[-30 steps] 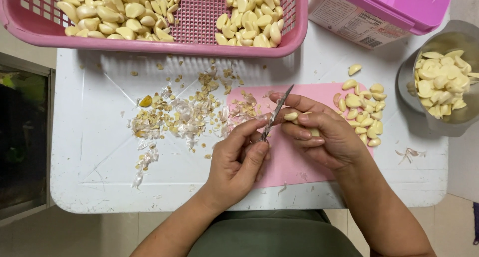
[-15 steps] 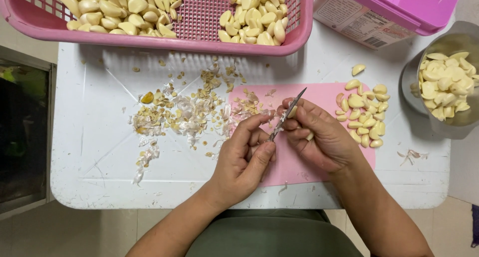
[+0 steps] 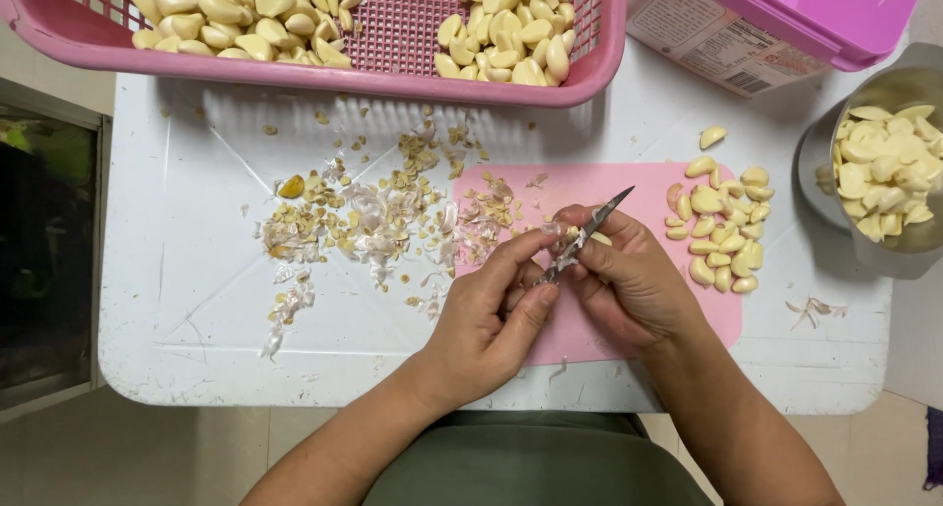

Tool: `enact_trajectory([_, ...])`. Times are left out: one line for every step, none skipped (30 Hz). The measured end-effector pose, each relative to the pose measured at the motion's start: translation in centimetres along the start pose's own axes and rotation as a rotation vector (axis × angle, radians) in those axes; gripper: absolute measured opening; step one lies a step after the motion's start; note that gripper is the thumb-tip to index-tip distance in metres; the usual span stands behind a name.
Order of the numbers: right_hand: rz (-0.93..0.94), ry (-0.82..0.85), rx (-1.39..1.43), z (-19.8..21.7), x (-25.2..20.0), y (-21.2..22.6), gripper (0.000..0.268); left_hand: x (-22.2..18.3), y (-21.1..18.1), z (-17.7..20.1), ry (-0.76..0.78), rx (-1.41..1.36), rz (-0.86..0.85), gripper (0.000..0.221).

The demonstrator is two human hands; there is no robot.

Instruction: Peeling and trimming individual garlic cloves using a small knife on a cutting board.

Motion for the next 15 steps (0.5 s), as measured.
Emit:
enact_trajectory([0.0, 0.0, 0.0, -0.3, -0.1, 0.1, 0.033, 0.0, -0.2, 0.0, 0.0, 0.0, 0.0, 0.042])
enact_trajectory([0.028, 0.001, -0.011, -0.7, -0.2, 0.4, 0.032, 0.1, -0.5, 0.0, -0.008, 0.016, -0.004, 0.041])
enact_trajectory([0.057, 0.003, -0.022, -1.0, -0.2, 0.7, 0.031, 0.1, -0.7, 0.1, -0.016, 0.032, -0.008, 0.04])
enact_trajectory([0.057, 0.001, -0.022, -1.2, -0.3, 0.7, 0.031, 0.2, -0.8, 0.1, -0.015, 0.031, -0.007, 0.04])
enact_trajectory([0.078, 0.0, -0.031, -1.3, -0.4, 0.8, 0.031, 0.2, -1.0, 0.1, -0.024, 0.056, -0.013, 0.039])
enact_trajectory([0.099, 0.0, -0.039, -1.5, -0.5, 1.0, 0.031, 0.3, -1.2, 0.2, -0.034, 0.08, -0.02, 0.038])
enact_trajectory([0.098, -0.001, -0.039, -1.4, -0.5, 0.9, 0.031, 0.5, -1.7, 0.2, -0.034, 0.08, -0.019, 0.038])
enact_trajectory([0.125, 0.005, -0.048, -1.3, -0.4, 1.0, 0.03, 0.6, -2.4, 0.2, -0.046, 0.125, -0.048, 0.038])
enact_trajectory([0.152, 0.011, -0.056, -1.3, -0.3, 1.1, 0.029, 0.7, -3.1, 0.3, -0.057, 0.17, -0.077, 0.037])
enact_trajectory([0.151, 0.01, -0.056, -1.3, -0.3, 1.0, 0.029, 0.6, -3.2, 0.2, -0.057, 0.17, -0.076, 0.037])
enact_trajectory([0.16, 0.008, -0.062, -1.3, -0.3, 1.0, 0.029, 0.6, -3.4, 0.2, -0.063, 0.187, -0.088, 0.036])
enact_trajectory([0.167, 0.006, -0.067, -1.2, -0.3, 1.0, 0.028, 0.5, -3.6, 0.2, -0.069, 0.204, -0.101, 0.035])
enact_trajectory([0.167, 0.006, -0.066, -1.4, -0.2, 1.0, 0.028, 0.6, -3.7, 0.3, -0.069, 0.205, -0.1, 0.035])
enact_trajectory([0.183, 0.005, -0.074, -1.5, -0.3, 1.1, 0.027, 0.6, -3.7, 0.4, -0.073, 0.201, -0.092, 0.034])
enact_trajectory([0.2, 0.003, -0.082, -1.6, -0.3, 1.2, 0.026, 0.7, -3.8, 0.4, -0.076, 0.198, -0.083, 0.033])
Point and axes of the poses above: each hand's wrist, its own x-axis towards the middle knuckle, its own z-axis out of the back of the hand, y = z × x, the point moved 9 cm from there along x, towards the middle knuckle, and after that the axes turned 7 degrees about z, right-handed, at the moved point
